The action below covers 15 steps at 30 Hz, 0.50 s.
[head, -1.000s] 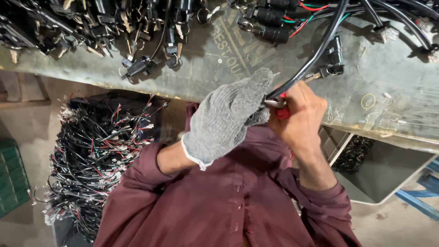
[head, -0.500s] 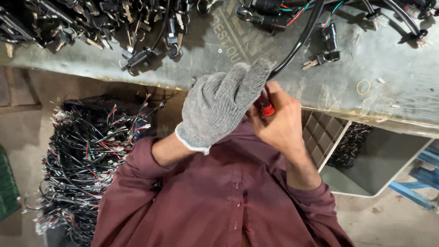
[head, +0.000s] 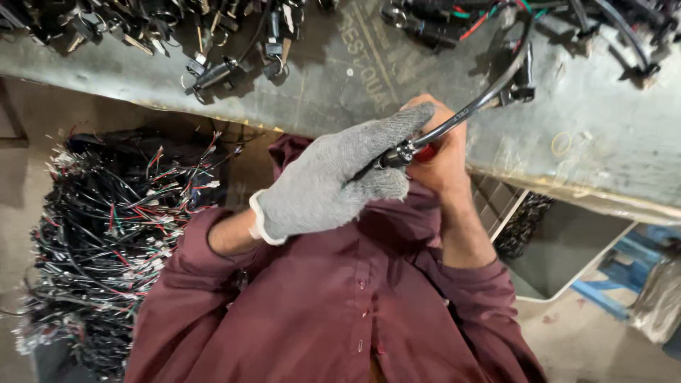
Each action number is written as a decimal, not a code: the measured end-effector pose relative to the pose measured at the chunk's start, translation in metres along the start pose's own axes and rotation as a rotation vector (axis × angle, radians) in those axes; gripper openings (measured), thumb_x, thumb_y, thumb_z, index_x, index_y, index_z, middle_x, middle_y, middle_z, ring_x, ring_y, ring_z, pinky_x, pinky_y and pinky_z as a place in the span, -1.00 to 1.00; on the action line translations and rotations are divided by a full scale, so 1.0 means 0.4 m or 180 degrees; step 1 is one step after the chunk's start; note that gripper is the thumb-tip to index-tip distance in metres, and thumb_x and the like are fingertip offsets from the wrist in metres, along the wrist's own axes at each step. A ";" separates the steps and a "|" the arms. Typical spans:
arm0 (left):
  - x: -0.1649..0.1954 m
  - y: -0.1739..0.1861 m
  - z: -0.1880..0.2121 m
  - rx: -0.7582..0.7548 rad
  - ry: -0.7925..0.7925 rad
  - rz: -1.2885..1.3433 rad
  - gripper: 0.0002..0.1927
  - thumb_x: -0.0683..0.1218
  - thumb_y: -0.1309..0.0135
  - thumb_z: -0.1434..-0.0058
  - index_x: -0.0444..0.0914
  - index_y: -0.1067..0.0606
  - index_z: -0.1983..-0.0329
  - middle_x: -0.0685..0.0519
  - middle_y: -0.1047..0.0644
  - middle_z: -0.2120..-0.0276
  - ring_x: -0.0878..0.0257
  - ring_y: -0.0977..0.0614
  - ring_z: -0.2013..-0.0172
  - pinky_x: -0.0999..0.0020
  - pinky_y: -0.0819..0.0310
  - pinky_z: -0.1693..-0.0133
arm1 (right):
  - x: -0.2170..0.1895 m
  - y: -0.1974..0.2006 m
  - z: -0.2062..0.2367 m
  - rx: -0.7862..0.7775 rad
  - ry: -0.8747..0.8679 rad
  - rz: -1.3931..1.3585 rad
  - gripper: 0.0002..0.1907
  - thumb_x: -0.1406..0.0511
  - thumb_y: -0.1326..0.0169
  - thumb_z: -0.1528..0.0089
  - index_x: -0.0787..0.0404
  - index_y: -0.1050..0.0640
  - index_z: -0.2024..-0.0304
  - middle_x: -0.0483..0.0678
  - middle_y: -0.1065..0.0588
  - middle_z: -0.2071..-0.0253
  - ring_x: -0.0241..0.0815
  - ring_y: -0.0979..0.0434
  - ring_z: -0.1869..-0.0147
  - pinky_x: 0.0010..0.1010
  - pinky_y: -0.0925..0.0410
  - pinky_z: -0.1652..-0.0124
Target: The person holds a black cable over a workbench and uses red-handled pliers to cut and strip insulation from the cable ends, pulling off trimmed pieces by hand. They work through the cable section by section and handle the prepared wire ends and connectors on the bench.
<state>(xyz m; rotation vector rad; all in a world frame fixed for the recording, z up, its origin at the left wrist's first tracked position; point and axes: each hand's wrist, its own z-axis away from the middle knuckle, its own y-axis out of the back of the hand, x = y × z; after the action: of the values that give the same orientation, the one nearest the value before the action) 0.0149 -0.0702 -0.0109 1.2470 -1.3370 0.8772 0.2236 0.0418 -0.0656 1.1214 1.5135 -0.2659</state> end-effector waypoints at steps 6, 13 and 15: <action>0.027 0.026 -0.073 0.0725 -0.0279 -0.3008 -0.57 -0.05 -0.13 -0.29 -0.21 -0.45 -0.21 -0.14 -0.52 0.04 -0.11 -0.59 0.12 0.04 -0.46 0.11 | -0.014 -0.024 -0.011 0.0208 -0.0803 0.2111 -0.57 0.22 -0.43 -0.23 0.25 -0.39 0.25 0.03 -0.41 0.30 0.17 -0.45 0.19 -0.11 -0.27 0.22; 0.165 0.204 -0.093 0.1064 0.0121 -0.3688 -0.56 0.02 -0.17 -0.31 -0.15 -0.47 -0.23 -0.04 -0.53 0.12 -0.01 -0.56 0.20 0.04 -0.45 0.21 | -0.019 0.055 -0.071 0.0226 0.0165 0.2251 -0.34 -0.06 -0.38 -0.21 0.29 -0.47 -0.04 0.14 -0.45 0.02 0.18 -0.37 -0.10 -0.02 -0.22 -0.09; 0.166 0.217 -0.105 0.1272 0.0403 -0.3899 -0.53 0.06 -0.19 -0.31 -0.14 -0.46 -0.25 -0.03 -0.52 0.06 -0.02 -0.55 0.16 0.04 -0.44 0.18 | -0.035 0.118 -0.111 0.0402 0.0116 0.2268 -0.56 0.18 -0.22 -0.32 0.27 -0.50 -0.16 0.13 -0.47 -0.07 0.17 -0.35 -0.21 -0.08 -0.20 -0.19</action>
<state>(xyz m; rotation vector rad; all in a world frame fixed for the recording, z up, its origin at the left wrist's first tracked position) -0.0540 -0.0266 0.0735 1.9095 -0.1155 0.2970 0.2287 0.0905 -0.0209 1.6922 1.0495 0.1533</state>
